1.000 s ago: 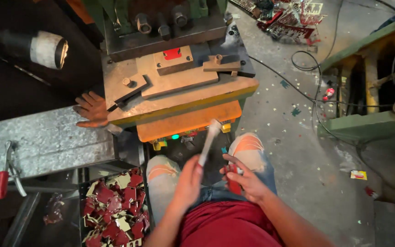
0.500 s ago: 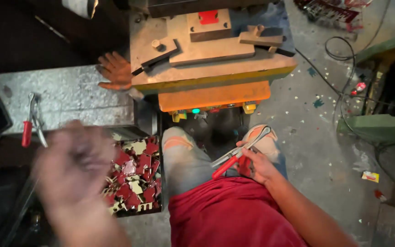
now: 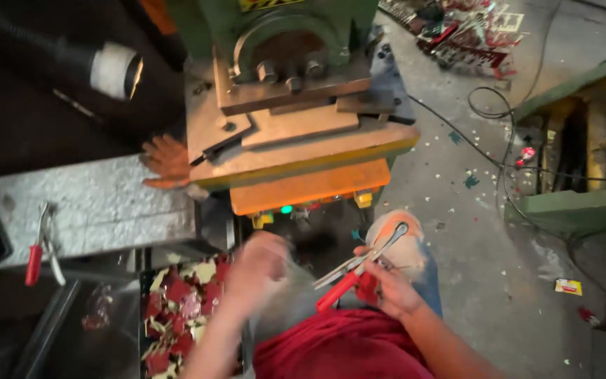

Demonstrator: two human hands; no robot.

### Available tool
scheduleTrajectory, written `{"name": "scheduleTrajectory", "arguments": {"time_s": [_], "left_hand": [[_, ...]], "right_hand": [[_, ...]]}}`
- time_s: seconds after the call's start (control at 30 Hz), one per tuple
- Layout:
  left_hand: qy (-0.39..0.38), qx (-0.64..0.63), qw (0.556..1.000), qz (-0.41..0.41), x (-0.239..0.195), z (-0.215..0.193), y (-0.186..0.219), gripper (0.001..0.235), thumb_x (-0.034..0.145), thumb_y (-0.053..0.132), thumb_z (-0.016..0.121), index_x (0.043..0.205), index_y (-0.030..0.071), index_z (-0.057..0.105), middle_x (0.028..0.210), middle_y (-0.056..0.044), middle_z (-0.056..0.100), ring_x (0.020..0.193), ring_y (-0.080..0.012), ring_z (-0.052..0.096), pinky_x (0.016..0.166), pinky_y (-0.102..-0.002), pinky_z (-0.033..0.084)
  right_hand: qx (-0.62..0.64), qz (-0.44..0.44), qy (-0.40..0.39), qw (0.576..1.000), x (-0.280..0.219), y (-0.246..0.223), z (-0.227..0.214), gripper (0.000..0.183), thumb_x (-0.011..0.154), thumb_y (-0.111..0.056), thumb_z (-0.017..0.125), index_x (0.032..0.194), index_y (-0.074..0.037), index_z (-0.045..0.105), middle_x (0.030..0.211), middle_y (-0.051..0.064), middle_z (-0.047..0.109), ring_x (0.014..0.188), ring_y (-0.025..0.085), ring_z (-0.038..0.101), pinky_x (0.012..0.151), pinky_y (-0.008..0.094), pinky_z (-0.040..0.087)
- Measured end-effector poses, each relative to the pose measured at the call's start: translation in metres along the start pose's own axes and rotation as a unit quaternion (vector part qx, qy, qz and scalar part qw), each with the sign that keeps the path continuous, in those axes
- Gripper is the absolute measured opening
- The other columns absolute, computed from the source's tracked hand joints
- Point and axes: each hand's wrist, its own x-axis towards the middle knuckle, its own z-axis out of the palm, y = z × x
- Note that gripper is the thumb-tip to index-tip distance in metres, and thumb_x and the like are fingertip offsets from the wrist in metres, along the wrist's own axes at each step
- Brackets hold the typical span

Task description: Operating a metal press machine and using a rod to clear or adjust parts

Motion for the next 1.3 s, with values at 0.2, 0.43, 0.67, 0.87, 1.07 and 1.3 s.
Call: {"name": "scheduleTrajectory", "arguments": {"time_s": [0.2,0.43,0.67,0.87,1.07,1.3], "left_hand": [[-0.205,0.301,0.929,0.066,-0.019,0.079,-0.06,0.072,0.084,0.027,0.073,0.146,0.004,0.043,0.124,-0.019,0.066,0.104,-0.0314,0.068,0.089,-0.036,0.056],[-0.068,0.186,0.969,0.148,0.006,0.069,-0.045,0.043,0.099,0.017,0.052,0.141,0.007,0.05,0.125,-0.016,0.067,0.103,-0.0266,0.07,0.086,-0.034,0.057],[0.11,0.521,0.812,0.241,0.111,0.014,0.084,0.042,0.098,0.027,0.057,0.138,0.013,0.052,0.108,-0.019,0.067,0.085,-0.0418,0.069,0.066,-0.052,0.055],[0.122,0.6,0.744,0.267,0.158,0.007,0.141,0.025,0.104,0.035,0.054,0.121,0.017,0.055,0.089,-0.014,0.07,0.073,-0.0401,0.068,0.06,-0.052,0.052],[0.126,0.568,0.767,0.272,0.159,0.015,0.137,0.033,0.103,0.033,0.054,0.134,0.022,0.056,0.094,-0.011,0.069,0.075,-0.0362,0.067,0.062,-0.048,0.053],[0.15,0.565,0.747,0.317,0.155,-0.002,0.119,0.033,0.101,0.031,0.057,0.131,0.019,0.058,0.103,-0.008,0.07,0.081,-0.0356,0.069,0.062,-0.047,0.054]], "right_hand": [[-0.124,-0.022,-0.004,0.992,0.013,0.011,0.013,0.039,0.093,0.0,0.066,0.132,-0.003,0.063,0.109,0.017,0.071,0.09,0.025,0.066,0.075,0.033,0.052],[-0.204,0.013,-0.015,0.979,0.021,0.012,0.019,0.066,0.088,-0.013,0.073,0.149,-0.027,0.051,0.107,0.011,0.055,0.071,0.018,0.054,0.055,0.026,0.037],[-0.496,-0.056,-0.118,0.858,0.017,0.008,0.02,0.07,0.082,-0.011,0.072,0.148,-0.016,0.046,0.139,0.007,0.061,0.121,0.019,0.057,0.104,0.032,0.043],[-0.439,-0.011,-0.094,0.894,0.017,0.003,0.025,0.074,0.075,-0.008,0.081,0.145,-0.012,0.056,0.127,0.007,0.073,0.107,0.016,0.067,0.097,0.027,0.052],[-0.313,0.003,-0.079,0.946,0.04,0.016,-0.006,0.066,0.078,0.003,0.077,0.142,-0.005,0.058,0.125,0.012,0.072,0.103,0.019,0.067,0.092,0.029,0.054],[-0.055,0.087,-0.043,0.994,0.059,0.016,-0.031,0.054,0.092,0.004,0.066,0.142,-0.011,0.055,0.121,0.015,0.065,0.094,0.03,0.067,0.072,0.04,0.057]]}}
